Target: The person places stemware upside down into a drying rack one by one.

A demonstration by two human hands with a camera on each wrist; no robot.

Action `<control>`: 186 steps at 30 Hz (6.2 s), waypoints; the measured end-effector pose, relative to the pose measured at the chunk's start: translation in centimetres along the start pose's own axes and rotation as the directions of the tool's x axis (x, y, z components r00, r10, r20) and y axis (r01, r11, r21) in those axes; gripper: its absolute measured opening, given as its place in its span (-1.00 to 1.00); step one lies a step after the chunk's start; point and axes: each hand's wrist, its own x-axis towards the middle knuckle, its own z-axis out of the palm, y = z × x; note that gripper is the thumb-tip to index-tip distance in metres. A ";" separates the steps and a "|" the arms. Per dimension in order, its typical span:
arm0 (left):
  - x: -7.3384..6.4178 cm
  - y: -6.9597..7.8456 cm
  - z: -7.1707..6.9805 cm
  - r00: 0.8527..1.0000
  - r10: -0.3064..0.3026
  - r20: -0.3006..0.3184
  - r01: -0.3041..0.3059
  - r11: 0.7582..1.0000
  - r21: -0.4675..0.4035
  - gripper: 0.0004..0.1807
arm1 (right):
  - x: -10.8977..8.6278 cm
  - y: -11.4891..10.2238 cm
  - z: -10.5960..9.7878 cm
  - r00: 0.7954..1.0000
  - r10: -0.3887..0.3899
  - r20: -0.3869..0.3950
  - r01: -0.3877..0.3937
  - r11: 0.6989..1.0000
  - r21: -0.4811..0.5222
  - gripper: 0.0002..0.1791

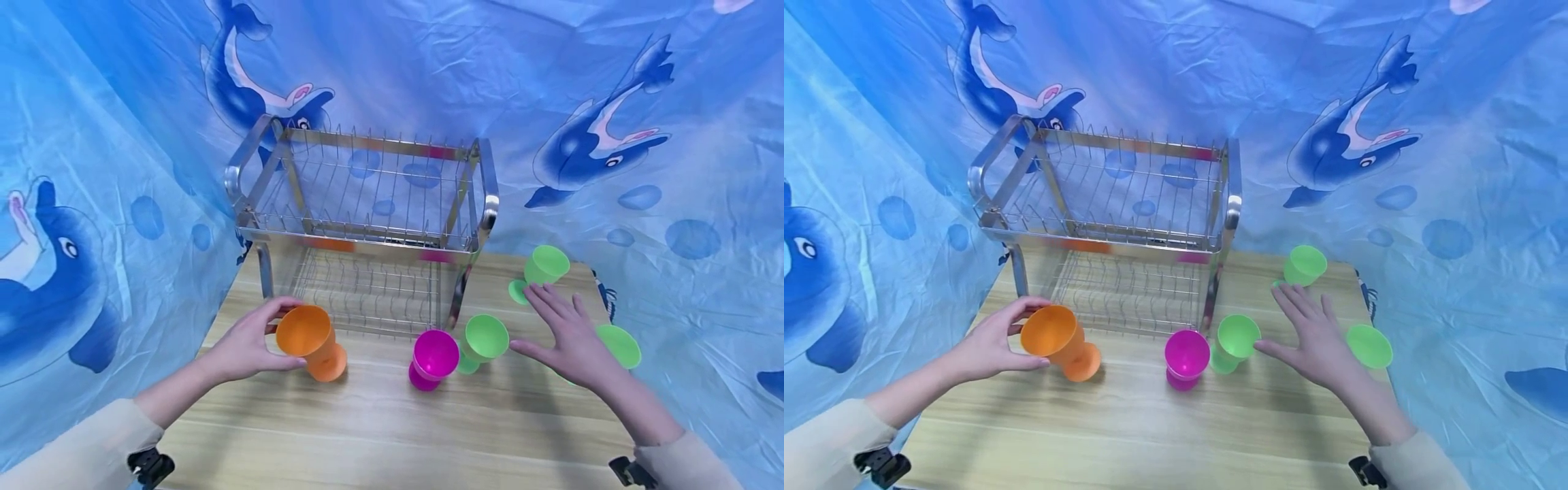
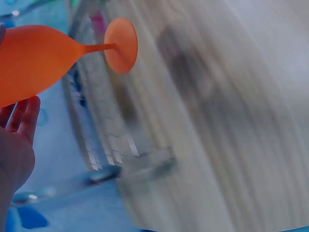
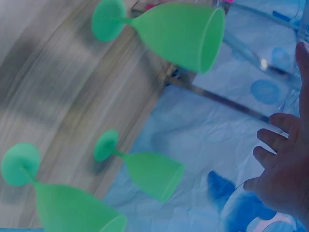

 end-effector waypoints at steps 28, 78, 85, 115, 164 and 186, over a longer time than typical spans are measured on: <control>3.0 10.4 -3.7 0.982 0.162 0.097 -0.155 0.985 -0.079 -0.06 | 3.8 -10.2 1.2 0.984 -0.158 0.079 0.132 0.954 0.268 0.02; 4.6 9.5 1.2 0.972 0.222 -0.082 -0.233 0.839 -0.492 0.03 | 9.2 -13.7 6.4 0.972 -0.213 -0.096 0.232 0.823 0.519 -0.78; 4.2 10.3 -0.2 0.963 0.265 -0.044 -0.267 0.931 -0.248 0.14 | 9.5 -13.3 5.5 0.963 -0.259 -0.075 0.263 0.842 0.471 -0.76; 5.3 9.4 2.8 0.817 0.568 -0.097 -0.517 0.796 0.315 0.16 | 9.7 -11.7 0.7 0.880 -0.475 -0.019 0.475 0.880 -0.010 -0.74; 2.2 9.6 6.4 0.918 0.165 -0.362 -0.295 0.892 -0.342 -0.14 | 4.2 -13.3 7.3 0.995 0.014 -0.098 0.098 -0.048 0.994 -0.38; 2.2 9.8 7.0 0.957 0.112 -0.269 -0.239 0.828 -0.507 -0.22 | 8.2 -14.9 7.6 0.968 -0.071 -0.241 0.216 -0.256 0.942 -0.61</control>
